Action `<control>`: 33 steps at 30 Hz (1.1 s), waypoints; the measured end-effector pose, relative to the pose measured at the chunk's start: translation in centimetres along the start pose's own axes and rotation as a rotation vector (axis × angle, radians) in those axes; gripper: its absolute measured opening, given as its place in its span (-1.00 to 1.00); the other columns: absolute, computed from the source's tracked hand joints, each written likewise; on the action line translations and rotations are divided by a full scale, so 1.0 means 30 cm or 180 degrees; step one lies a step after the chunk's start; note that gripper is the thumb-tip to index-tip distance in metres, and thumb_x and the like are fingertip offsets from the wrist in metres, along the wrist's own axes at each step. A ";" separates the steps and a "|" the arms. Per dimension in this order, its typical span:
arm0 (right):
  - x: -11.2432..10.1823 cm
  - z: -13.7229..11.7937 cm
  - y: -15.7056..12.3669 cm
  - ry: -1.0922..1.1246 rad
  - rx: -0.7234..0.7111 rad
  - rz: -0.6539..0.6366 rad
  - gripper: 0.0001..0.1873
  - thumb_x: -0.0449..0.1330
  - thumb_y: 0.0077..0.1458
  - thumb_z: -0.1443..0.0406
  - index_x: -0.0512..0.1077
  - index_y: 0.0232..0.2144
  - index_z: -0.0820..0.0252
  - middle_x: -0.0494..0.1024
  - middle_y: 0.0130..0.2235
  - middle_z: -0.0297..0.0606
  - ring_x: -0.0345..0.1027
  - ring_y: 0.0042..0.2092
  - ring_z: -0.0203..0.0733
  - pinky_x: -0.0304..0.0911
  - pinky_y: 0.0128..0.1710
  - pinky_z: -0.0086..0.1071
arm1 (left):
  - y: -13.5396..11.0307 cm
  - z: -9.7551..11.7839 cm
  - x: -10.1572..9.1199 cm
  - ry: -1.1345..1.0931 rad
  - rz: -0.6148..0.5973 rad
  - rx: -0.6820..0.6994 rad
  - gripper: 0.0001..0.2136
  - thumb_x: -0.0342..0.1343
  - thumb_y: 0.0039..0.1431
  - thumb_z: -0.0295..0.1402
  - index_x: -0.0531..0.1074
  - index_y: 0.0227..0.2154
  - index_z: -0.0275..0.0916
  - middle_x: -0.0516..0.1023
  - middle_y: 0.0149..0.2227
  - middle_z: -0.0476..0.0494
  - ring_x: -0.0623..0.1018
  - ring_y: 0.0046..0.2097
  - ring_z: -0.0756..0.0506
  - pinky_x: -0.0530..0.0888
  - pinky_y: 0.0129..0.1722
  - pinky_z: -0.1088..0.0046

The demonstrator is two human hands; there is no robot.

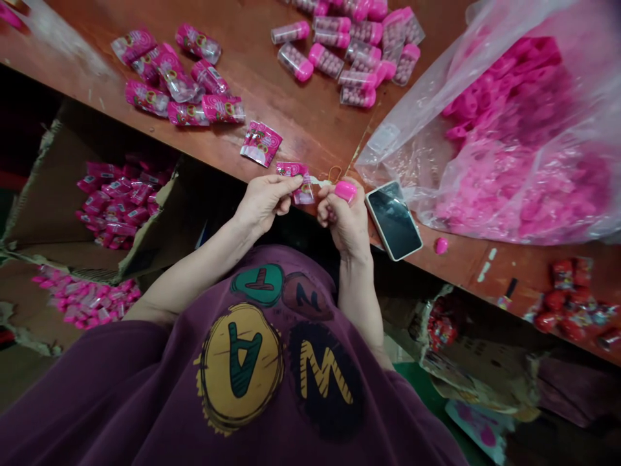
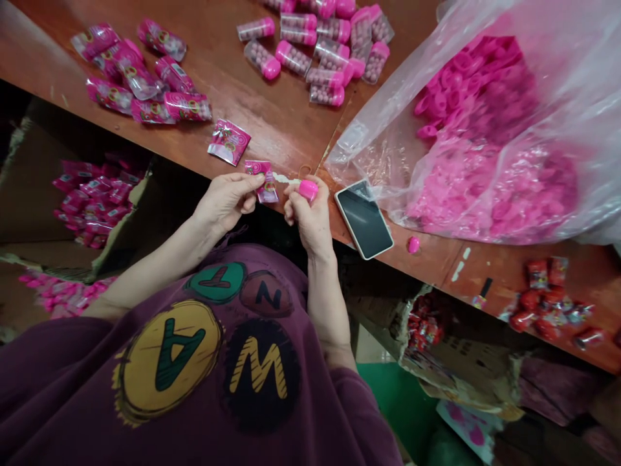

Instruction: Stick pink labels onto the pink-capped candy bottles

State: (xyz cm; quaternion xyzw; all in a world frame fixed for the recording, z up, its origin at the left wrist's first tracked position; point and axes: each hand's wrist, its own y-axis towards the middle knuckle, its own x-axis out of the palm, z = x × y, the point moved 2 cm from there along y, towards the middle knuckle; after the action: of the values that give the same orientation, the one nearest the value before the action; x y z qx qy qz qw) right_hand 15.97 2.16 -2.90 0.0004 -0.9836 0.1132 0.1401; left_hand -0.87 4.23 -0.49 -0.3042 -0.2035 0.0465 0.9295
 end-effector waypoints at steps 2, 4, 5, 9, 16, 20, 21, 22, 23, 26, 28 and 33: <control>0.010 0.005 -0.040 0.0140 0.0077 -0.0055 -0.60 0.30 0.23 0.22 0.17 -0.02 -0.03 0.52 -0.15 -0.48 0.33 -0.48 -0.47 0.19 -0.63 -0.58 | 0.001 0.003 -0.001 -0.0190 0.0111 0.0006 -0.66 0.43 0.22 -0.38 0.42 -0.57 -0.29 0.33 -0.69 0.08 0.24 -0.69 0.15 0.06 -0.66 0.59; 0.023 0.015 -0.079 0.0216 0.0100 -0.0110 -0.63 0.33 0.24 0.20 0.25 -0.02 0.00 0.53 -0.14 -0.45 0.39 -0.44 -0.47 0.23 -0.61 -0.59 | 0.001 0.006 0.002 -0.0344 0.0174 0.0004 -0.63 0.44 0.22 -0.36 0.37 -0.58 -0.27 0.33 -0.67 0.10 0.25 -0.68 0.16 0.09 -0.66 0.60; 0.031 0.022 -0.095 0.0259 0.0112 -0.0126 -0.61 0.35 0.25 0.16 0.28 0.01 0.00 0.53 -0.16 -0.44 0.40 -0.43 -0.46 0.24 -0.60 -0.59 | 0.000 0.005 0.005 -0.0394 0.0196 -0.0008 -0.62 0.43 0.23 -0.35 0.36 -0.57 -0.26 0.33 -0.67 0.11 0.25 -0.68 0.16 0.11 -0.66 0.60; 0.067 0.046 -0.128 0.0380 0.0206 -0.0145 -0.48 0.35 0.28 0.01 0.31 0.17 -0.05 0.53 -0.26 -0.44 0.37 -0.45 -0.43 0.18 -0.64 -0.59 | -0.007 -0.007 0.023 -0.0488 0.0224 -0.0124 -0.66 0.41 0.26 -0.32 0.39 -0.52 -0.26 0.39 -0.62 0.10 0.29 -0.67 0.15 0.13 -0.67 0.60; 0.079 0.064 -0.117 0.0381 0.0151 -0.0010 -0.36 0.25 0.30 -0.13 0.19 0.28 -0.14 0.53 -0.26 -0.41 0.28 -0.54 -0.41 0.08 -0.69 -0.53 | -0.028 -0.027 0.040 -0.0450 -0.0014 -0.0281 -0.67 0.37 0.32 -0.22 0.43 -0.47 -0.25 0.39 -0.64 0.08 0.30 -0.67 0.14 0.17 -0.68 0.61; 0.074 0.069 -0.114 0.0420 0.0188 -0.0083 -0.35 0.19 0.31 -0.16 0.15 0.27 -0.11 0.55 -0.28 -0.41 0.24 -0.59 -0.40 0.08 -0.71 -0.50 | -0.031 -0.031 0.036 -0.0349 0.0046 -0.0344 -0.66 0.39 0.29 -0.18 0.43 -0.46 -0.24 0.38 -0.66 0.09 0.30 -0.68 0.13 0.17 -0.68 0.61; 0.075 0.068 -0.117 0.0394 0.0203 -0.0112 -0.36 0.17 0.32 -0.16 0.14 0.28 -0.10 0.56 -0.27 -0.40 0.23 -0.60 -0.40 0.08 -0.71 -0.49 | -0.030 -0.034 0.035 -0.0347 0.0051 -0.0332 -0.66 0.40 0.28 -0.17 0.43 -0.46 -0.24 0.37 -0.67 0.09 0.30 -0.68 0.13 0.17 -0.68 0.61; 0.078 0.066 -0.122 0.0357 0.0197 -0.0134 -0.37 0.16 0.33 -0.16 0.14 0.28 -0.11 0.56 -0.27 -0.40 0.23 -0.60 -0.40 0.08 -0.71 -0.49 | -0.028 -0.037 0.033 -0.0345 0.0056 -0.0319 -0.66 0.40 0.28 -0.17 0.43 -0.46 -0.24 0.37 -0.67 0.10 0.29 -0.68 0.13 0.17 -0.68 0.61; 0.081 0.063 -0.127 0.0308 0.0164 -0.0143 -0.37 0.16 0.34 -0.15 0.14 0.29 -0.12 0.57 -0.25 -0.39 0.23 -0.59 -0.40 0.08 -0.70 -0.49 | -0.026 -0.041 0.032 -0.0335 0.0063 -0.0308 -0.66 0.40 0.29 -0.18 0.43 -0.46 -0.24 0.36 -0.68 0.10 0.28 -0.69 0.13 0.16 -0.68 0.61; 0.087 0.054 -0.146 0.0074 0.0006 -0.0053 -0.40 0.19 0.35 -0.13 0.18 0.29 -0.16 0.56 -0.23 -0.37 0.28 -0.53 -0.40 0.10 -0.66 -0.51 | -0.024 -0.045 0.028 -0.0262 0.0168 -0.0294 -0.63 0.38 0.31 -0.18 0.39 -0.50 -0.23 0.32 -0.70 0.12 0.26 -0.69 0.14 0.15 -0.68 0.60; 0.085 0.050 -0.155 -0.0119 -0.0027 0.0053 -0.42 0.20 0.34 -0.14 0.26 0.27 -0.16 0.54 -0.25 -0.36 0.30 -0.48 -0.38 0.14 -0.63 -0.52 | -0.026 -0.039 0.026 -0.0246 0.0284 -0.0248 -0.61 0.39 0.30 -0.20 0.36 -0.52 -0.23 0.32 -0.69 0.13 0.25 -0.69 0.15 0.15 -0.68 0.60; 0.068 0.050 -0.160 -0.0300 0.0089 0.0093 -0.41 0.16 0.31 -0.23 0.39 0.24 -0.21 0.51 -0.23 -0.32 0.37 -0.39 -0.31 0.23 -0.57 -0.48 | -0.031 -0.013 0.021 -0.0287 0.0381 -0.0183 -0.65 0.42 0.26 -0.27 0.40 -0.52 -0.23 0.39 -0.62 0.10 0.26 -0.68 0.16 0.13 -0.68 0.57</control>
State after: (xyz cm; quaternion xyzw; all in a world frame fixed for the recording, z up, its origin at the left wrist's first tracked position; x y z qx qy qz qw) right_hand 13.76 -2.77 -2.67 -0.0067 -0.9874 0.1289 0.0919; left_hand -0.18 3.41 -0.02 -0.3400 -0.2278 0.1098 0.9058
